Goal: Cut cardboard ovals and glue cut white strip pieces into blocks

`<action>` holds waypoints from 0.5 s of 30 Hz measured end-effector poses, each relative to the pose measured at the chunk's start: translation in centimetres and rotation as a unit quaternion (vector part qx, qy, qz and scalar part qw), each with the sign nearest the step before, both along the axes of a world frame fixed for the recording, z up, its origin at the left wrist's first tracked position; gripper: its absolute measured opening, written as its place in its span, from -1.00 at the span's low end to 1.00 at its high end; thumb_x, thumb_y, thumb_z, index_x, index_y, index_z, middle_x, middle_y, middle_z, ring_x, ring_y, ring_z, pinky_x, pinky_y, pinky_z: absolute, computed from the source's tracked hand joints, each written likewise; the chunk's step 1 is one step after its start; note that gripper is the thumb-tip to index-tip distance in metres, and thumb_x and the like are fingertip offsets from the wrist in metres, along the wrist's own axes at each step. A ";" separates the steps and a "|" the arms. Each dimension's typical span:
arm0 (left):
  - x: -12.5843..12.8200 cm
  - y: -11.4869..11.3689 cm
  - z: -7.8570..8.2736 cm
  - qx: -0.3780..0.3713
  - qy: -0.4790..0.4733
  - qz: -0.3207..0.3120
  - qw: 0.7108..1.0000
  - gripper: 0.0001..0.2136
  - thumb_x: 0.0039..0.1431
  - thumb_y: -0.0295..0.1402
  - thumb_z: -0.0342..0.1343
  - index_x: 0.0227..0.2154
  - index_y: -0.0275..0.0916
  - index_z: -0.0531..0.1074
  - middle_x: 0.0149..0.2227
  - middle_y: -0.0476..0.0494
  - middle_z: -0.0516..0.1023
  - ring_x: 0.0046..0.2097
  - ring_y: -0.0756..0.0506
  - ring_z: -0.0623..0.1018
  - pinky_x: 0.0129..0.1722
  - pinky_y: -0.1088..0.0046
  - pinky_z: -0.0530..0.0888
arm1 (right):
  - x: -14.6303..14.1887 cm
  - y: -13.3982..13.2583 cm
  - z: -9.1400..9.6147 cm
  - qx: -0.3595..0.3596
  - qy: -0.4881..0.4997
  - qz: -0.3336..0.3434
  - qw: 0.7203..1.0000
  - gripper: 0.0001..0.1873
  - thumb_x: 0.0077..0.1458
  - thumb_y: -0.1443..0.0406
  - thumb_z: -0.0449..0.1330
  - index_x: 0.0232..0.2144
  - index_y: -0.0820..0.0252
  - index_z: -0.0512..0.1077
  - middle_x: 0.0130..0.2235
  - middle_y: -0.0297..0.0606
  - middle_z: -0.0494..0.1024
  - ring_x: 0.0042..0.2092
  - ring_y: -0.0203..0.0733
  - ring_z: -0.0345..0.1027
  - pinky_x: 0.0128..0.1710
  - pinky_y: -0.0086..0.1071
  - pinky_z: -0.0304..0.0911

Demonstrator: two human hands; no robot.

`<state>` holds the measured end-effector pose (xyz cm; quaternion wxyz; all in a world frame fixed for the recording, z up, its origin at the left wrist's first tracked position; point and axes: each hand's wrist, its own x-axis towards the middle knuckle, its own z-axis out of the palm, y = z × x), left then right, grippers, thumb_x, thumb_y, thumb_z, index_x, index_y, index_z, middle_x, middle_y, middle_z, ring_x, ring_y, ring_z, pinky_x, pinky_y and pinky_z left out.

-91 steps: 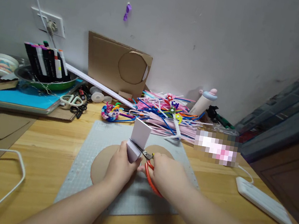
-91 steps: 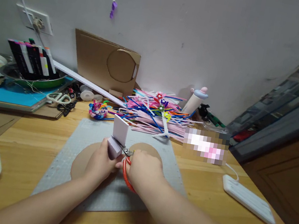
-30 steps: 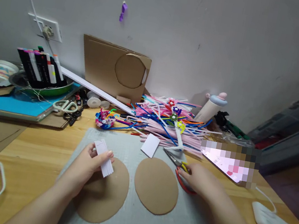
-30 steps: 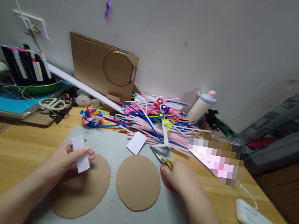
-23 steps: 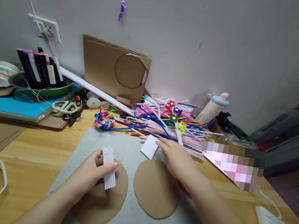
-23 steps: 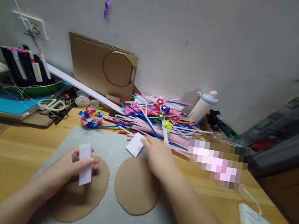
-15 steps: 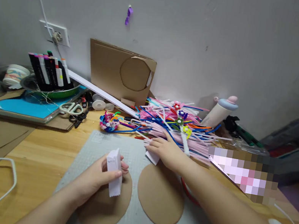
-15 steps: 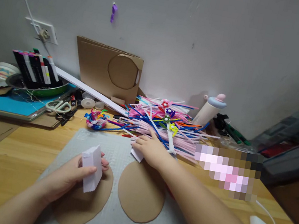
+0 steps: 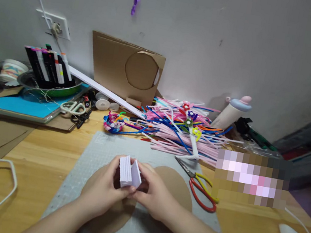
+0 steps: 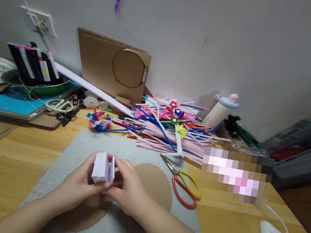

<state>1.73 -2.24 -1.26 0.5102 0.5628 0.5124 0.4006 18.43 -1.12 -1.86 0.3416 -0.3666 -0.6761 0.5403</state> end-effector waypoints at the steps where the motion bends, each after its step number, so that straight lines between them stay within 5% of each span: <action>1: 0.0 0.0 0.0 0.000 0.009 -0.013 1.000 -0.45 -0.09 -0.43 0.27 -0.01 -0.11 0.22 -0.01 -0.13 0.45 0.02 -0.16 0.46 0.01 0.33 0.38 | 0.0 -0.1 -0.3 0.000 0.002 -0.007 1.000 -0.26 -0.05 0.37 0.31 0.18 0.03 0.20 0.02 -0.15 0.31 0.01 -0.07 0.29 -0.02 -0.25 0.28; 5: -0.2 -0.3 0.0 0.015 0.050 -0.054 0.997 -0.29 -0.12 -0.32 0.31 0.08 -0.11 0.06 0.04 -0.20 0.39 0.00 -0.18 0.46 -0.03 0.33 0.39 | 0.3 -0.3 -0.8 0.022 -0.015 -0.024 0.999 -0.26 -0.16 0.37 0.36 0.12 0.05 0.28 -0.03 -0.16 0.34 0.02 0.01 0.24 0.02 -0.15 0.23; 8: -0.1 -0.3 0.1 0.027 0.081 -0.058 0.995 -0.20 -0.14 -0.29 0.33 0.13 -0.10 -0.02 0.04 -0.22 0.39 -0.05 -0.19 0.48 -0.06 0.31 0.39 | 0.5 -0.5 -0.8 -0.014 -0.007 -0.006 1.000 -0.19 -0.12 0.42 0.30 0.19 0.05 0.17 0.00 -0.13 0.27 -0.08 -0.06 0.30 -0.12 -0.21 0.34; 11: 0.0 -0.3 0.3 0.047 0.103 -0.063 0.992 -0.33 -0.11 -0.32 0.30 0.06 -0.11 0.11 -0.03 -0.16 0.45 -0.07 -0.18 0.49 -0.07 0.32 0.38 | 0.7 -0.7 -0.8 -0.022 -0.003 0.033 0.999 -0.16 -0.02 0.46 0.17 0.27 -0.02 0.00 0.04 -0.12 0.19 -0.18 -0.19 0.32 -0.19 -0.27 0.36; 15: 0.4 -0.2 0.9 0.059 0.089 -0.058 0.993 -0.52 -0.10 -0.25 0.30 -0.09 -0.13 0.29 -0.13 -0.11 0.52 -0.12 -0.18 0.52 -0.14 0.37 0.40 | 0.6 -0.6 -1.6 -0.001 0.014 0.023 1.000 -0.18 -0.01 0.48 0.13 0.27 -0.06 0.02 0.05 -0.14 0.19 -0.23 -0.26 0.31 -0.21 -0.30 0.33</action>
